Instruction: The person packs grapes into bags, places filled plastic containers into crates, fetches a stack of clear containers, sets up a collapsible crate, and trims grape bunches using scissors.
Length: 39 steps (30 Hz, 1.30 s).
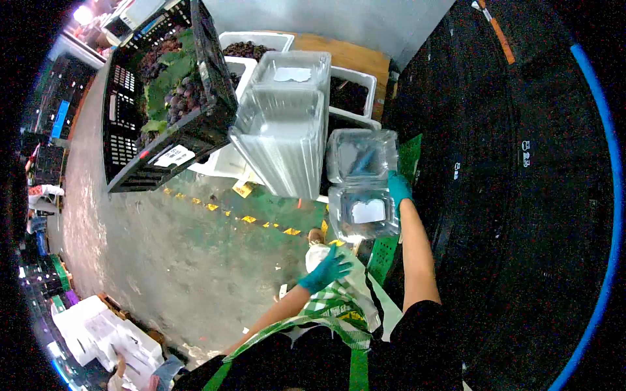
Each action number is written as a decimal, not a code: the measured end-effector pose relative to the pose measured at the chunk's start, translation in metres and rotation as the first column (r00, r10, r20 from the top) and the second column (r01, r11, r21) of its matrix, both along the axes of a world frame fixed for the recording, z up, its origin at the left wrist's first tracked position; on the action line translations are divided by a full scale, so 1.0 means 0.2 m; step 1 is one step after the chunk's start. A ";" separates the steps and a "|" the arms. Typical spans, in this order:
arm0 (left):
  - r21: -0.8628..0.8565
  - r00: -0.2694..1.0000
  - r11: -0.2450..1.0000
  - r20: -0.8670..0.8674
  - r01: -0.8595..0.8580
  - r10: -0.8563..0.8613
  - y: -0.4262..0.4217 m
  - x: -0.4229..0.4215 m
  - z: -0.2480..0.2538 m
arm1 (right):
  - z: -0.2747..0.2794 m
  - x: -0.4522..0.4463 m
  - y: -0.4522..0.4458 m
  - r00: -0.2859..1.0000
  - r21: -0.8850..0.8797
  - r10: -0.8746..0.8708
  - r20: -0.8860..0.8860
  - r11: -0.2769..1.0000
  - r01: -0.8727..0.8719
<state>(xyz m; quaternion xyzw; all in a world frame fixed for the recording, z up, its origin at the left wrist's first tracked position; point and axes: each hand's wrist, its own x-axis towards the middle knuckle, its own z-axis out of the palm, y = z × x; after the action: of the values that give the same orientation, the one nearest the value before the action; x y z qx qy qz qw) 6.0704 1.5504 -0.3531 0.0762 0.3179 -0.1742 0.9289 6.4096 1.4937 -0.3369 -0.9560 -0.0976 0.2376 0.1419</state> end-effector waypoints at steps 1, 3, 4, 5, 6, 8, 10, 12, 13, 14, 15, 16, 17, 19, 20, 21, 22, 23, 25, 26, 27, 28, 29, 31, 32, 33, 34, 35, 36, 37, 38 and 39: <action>-0.055 0.997 0.996 0.018 -0.077 0.078 0.02 0.13 0.10 | 0.01 -0.02 0.02 0.999 -0.027 -0.046 0.028 0.999 0.047; -0.086 0.974 0.971 0.026 -0.221 0.224 0.09 0.32 0.33 | 0.01 -0.04 0.03 0.988 -0.081 -0.074 0.134 0.993 0.085; -0.064 0.954 0.953 0.017 -0.296 0.298 0.08 0.36 0.37 | 0.03 -0.05 0.04 0.987 -0.111 -0.068 0.142 0.990 0.084; -0.022 0.909 0.920 0.142 -0.392 0.391 0.04 0.38 0.25 | 0.06 -0.01 0.08 0.986 -0.138 -0.052 0.158 0.988 0.074; -0.156 0.797 0.835 0.248 -0.528 0.550 0.02 0.45 0.08 | 0.08 0.01 0.12 0.986 -0.161 -0.036 0.163 0.985 0.063; 0.030 0.827 0.846 0.229 -0.532 0.513 0.15 0.41 0.32 | 0.11 -0.04 0.16 0.982 -0.072 -0.135 0.128 0.987 0.145; 0.257 0.833 0.798 0.273 -0.546 0.482 0.24 0.37 0.20 | 0.12 -0.08 0.22 0.962 -0.037 -0.157 0.224 0.985 0.170; 0.324 0.875 0.820 0.288 -0.472 0.390 0.24 0.31 0.03 | -0.07 -0.10 0.15 0.946 -0.056 -0.189 0.262 0.976 0.210; 0.351 0.898 0.833 0.269 -0.427 0.348 0.23 0.27 0.02 | -0.07 -0.14 0.14 0.944 -0.072 -0.173 0.282 0.977 0.201; 0.381 0.918 0.840 0.251 -0.386 0.308 0.21 0.22 0.02 | -0.03 -0.16 0.10 0.962 0.018 -0.248 0.111 0.969 0.248; 0.364 0.926 0.856 0.235 -0.367 0.296 0.19 0.19 0.07 | 0.06 -0.19 0.09 0.946 0.084 -0.317 -0.063 0.943 0.321; 0.437 0.931 0.832 0.278 -0.341 0.235 0.16 0.14 0.10 | -0.10 -0.18 0.02 0.871 0.445 -0.294 -0.393 0.768 0.460; 0.471 0.928 0.817 0.320 -0.332 0.193 0.12 0.10 0.08 | -0.22 -0.15 -0.04 0.870 0.557 -0.184 -0.458 0.703 0.442; 0.549 0.968 0.798 0.157 -0.248 0.193 0.06 -0.01 0.12 | -0.38 -0.12 -0.10 0.937 0.624 -0.004 -0.349 0.745 0.235; 0.613 0.969 0.750 0.176 -0.247 0.175 0.04 -0.07 0.12 | -0.22 -0.18 -0.07 0.745 0.804 0.324 -0.584 0.359 0.474; 0.562 0.982 0.805 0.104 -0.191 0.160 0.03 -0.15 0.30 | 0.01 -0.26 -0.07 0.802 0.635 0.012 -0.597 0.617 0.464; 0.641 0.998 0.766 -0.003 -0.045 0.061 0.04 -0.26 0.57 | -0.03 -0.30 -0.14 0.909 0.669 -0.104 -0.403 0.645 0.370; 0.826 0.995 0.561 -0.009 -0.047 0.097 -0.01 -0.38 0.42 | -0.09 -0.34 -0.21 0.957 0.653 -0.225 -0.182 0.700 0.289; 0.956 0.994 0.292 -0.041 0.010 0.098 -0.10 -0.68 0.26 | -0.09 -0.49 -0.37 0.917 0.492 -0.329 -0.224 0.775 0.398; 0.975 0.991 0.217 -0.082 0.056 0.110 -0.17 -0.86 0.26 | -0.53 -0.40 -0.51 0.915 0.576 -0.346 -0.205 0.713 0.399; 0.984 0.984 0.142 -0.125 0.107 0.125 -0.24 -1.04 0.26 | -0.55 -0.53 -0.57 0.904 0.495 -0.367 -0.220 0.757 0.427; 0.984 0.975 0.070 -0.170 0.162 0.145 -0.31 -1.22 0.26 | -0.54 -0.68 -0.58 0.899 0.436 -0.327 -0.292 0.791 0.430; 0.923 0.900 0.375 -0.092 -0.083 0.426 -0.40 -1.36 0.53 | -0.57 -0.85 -0.59 0.881 0.385 -0.243 -0.406 0.829 0.406; 0.727 0.673 0.488 -0.048 -0.483 0.738 -0.72 -1.72 0.66 | -0.51 -1.35 -0.55 0.747 0.330 0.058 -0.662 0.918 0.222; 0.715 0.610 0.419 0.013 -0.559 0.792 -0.91 -1.89 0.60 | -0.45 -1.64 -0.52 0.624 0.352 0.216 -0.751 0.930 0.101; 0.676 0.422 0.327 -0.026 -0.660 0.906 -1.10 -2.02 0.60 | -0.34 -1.96 -0.49 0.484 0.401 0.360 -0.797 0.916 -0.021; 0.624 0.205 0.218 -0.094 -0.751 0.974 -1.33 -2.13 0.60 | -0.21 -2.29 -0.46 0.318 0.465 0.486 -0.814 0.874 -0.143; 0.584 0.036 0.132 -0.174 -0.801 0.984 -1.51 -2.23 0.61 | -0.05 -2.63 -0.45 0.128 0.531 0.574 -0.809 0.806 -0.261; 0.552 -0.153 0.021 -0.267 -0.833 0.951 -1.72 -2.31 0.62 | 0.12 -2.93 -0.48 -0.061 0.584 0.608 -0.791 0.722 -0.370; 0.593 -0.222 -0.044 -0.231 -0.804 0.947 -1.91 -2.39 0.61 | 0.25 -3.22 -0.52 -0.270 0.629 0.594 -0.758 0.555 -0.545; 0.635 -0.302 -0.115 -0.193 -0.764 0.934 -2.06 -2.47 0.56 | 0.43 -3.47 -0.59 -0.430 0.673 0.537 -0.726 0.423 -0.607; 0.603 -0.362 -0.216 -0.130 -0.768 0.923 -2.22 -2.57 0.42 | 0.62 -3.70 -0.72 -0.574 0.713 0.443 -0.689 0.273 -0.646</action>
<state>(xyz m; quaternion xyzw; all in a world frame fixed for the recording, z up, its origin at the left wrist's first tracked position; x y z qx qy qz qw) 5.5555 1.1062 -0.2698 -0.1343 0.5343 0.6368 0.5394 5.6693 1.3487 -0.2129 -0.2321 -0.5048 0.8269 -0.0873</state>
